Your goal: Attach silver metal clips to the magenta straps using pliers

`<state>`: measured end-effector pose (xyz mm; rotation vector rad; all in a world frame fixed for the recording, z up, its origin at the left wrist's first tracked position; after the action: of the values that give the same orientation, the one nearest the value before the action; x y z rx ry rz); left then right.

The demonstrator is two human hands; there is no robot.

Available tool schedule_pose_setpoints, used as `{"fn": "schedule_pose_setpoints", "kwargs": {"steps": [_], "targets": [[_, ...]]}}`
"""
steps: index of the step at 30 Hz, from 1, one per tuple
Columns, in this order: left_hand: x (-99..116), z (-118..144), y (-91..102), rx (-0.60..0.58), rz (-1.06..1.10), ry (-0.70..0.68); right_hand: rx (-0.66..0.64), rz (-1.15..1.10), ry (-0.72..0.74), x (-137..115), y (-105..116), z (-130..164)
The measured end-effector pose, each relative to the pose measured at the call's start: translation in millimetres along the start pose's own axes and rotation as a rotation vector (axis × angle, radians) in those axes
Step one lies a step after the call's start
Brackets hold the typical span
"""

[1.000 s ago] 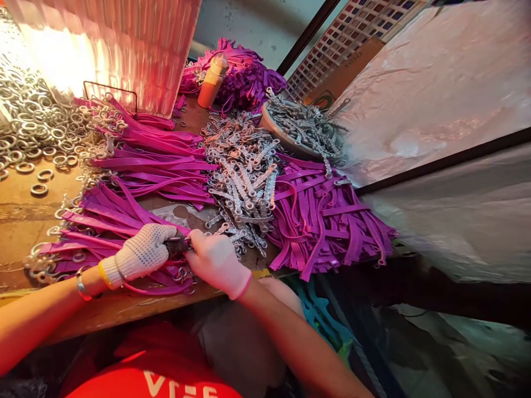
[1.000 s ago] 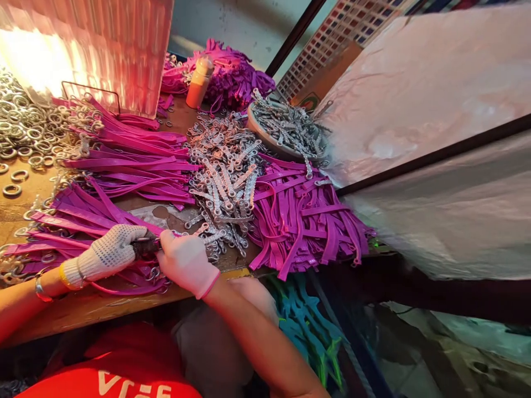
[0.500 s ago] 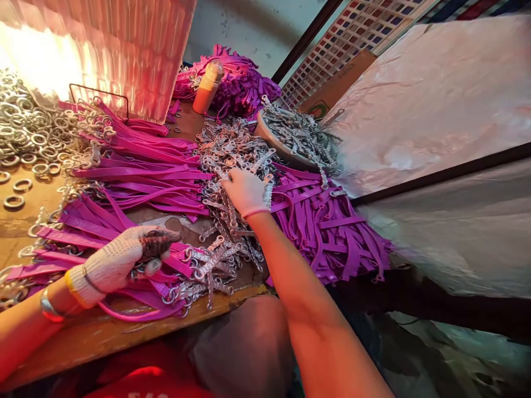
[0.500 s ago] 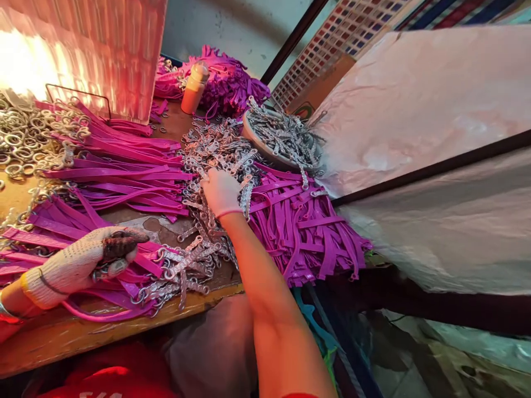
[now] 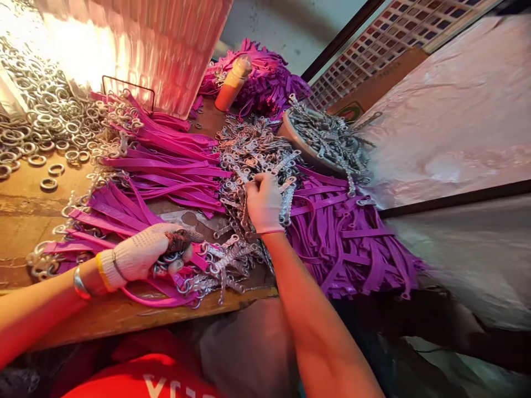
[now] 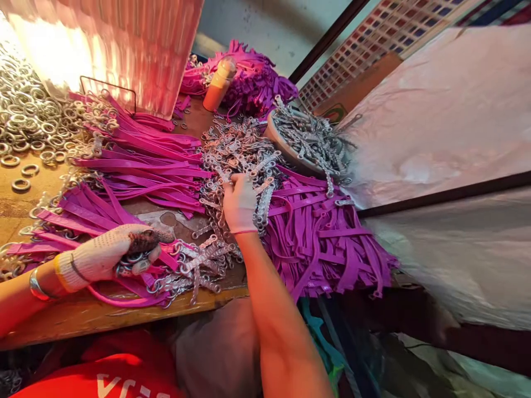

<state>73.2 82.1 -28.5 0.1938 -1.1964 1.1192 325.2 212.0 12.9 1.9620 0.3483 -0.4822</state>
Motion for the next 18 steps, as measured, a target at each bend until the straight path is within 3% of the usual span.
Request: {"fn": "schedule_pose_setpoints", "kwargs": {"steps": [3,6,8,10,13,16,18], "targets": [[-5.1,1.1,-1.8,0.025,-0.178,-0.034,-0.011,-0.343,-0.073,-15.1,14.1,16.0],[-2.9,4.8,-4.3,0.049,-0.316,-0.044,-0.271,-0.635,-0.006,-62.4,23.0,52.8],[1.6,7.5,-7.3,0.045,-0.368,-0.067,-0.449,-0.621,0.188,-102.5,29.9,85.3],[5.6,9.2,-9.9,0.035,-0.410,-0.102,-0.540,-0.515,0.350,-131.8,32.9,114.2],[8.0,8.8,-12.2,0.028,-0.491,-0.176,-0.614,-0.354,0.474,-151.4,24.0,141.2],[2.0,5.6,-13.9,0.000,-0.438,-0.159,-0.559,-0.284,0.449,-148.1,13.4,147.9],[-3.3,3.0,-13.5,-0.001,-0.248,-0.100,-0.437,-0.319,0.383,-140.3,12.9,145.9]]}}
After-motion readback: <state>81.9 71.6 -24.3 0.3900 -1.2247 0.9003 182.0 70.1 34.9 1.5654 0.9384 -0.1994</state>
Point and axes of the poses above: each hand's wrist, its own z-axis away from the middle knuckle, its own y-axis out of the back of the hand, x = y × z, the point moved 6 cm from there along -z, towards the middle knuckle, and after that the axes turned 9 degrees about -z, right-handed, at the moved point
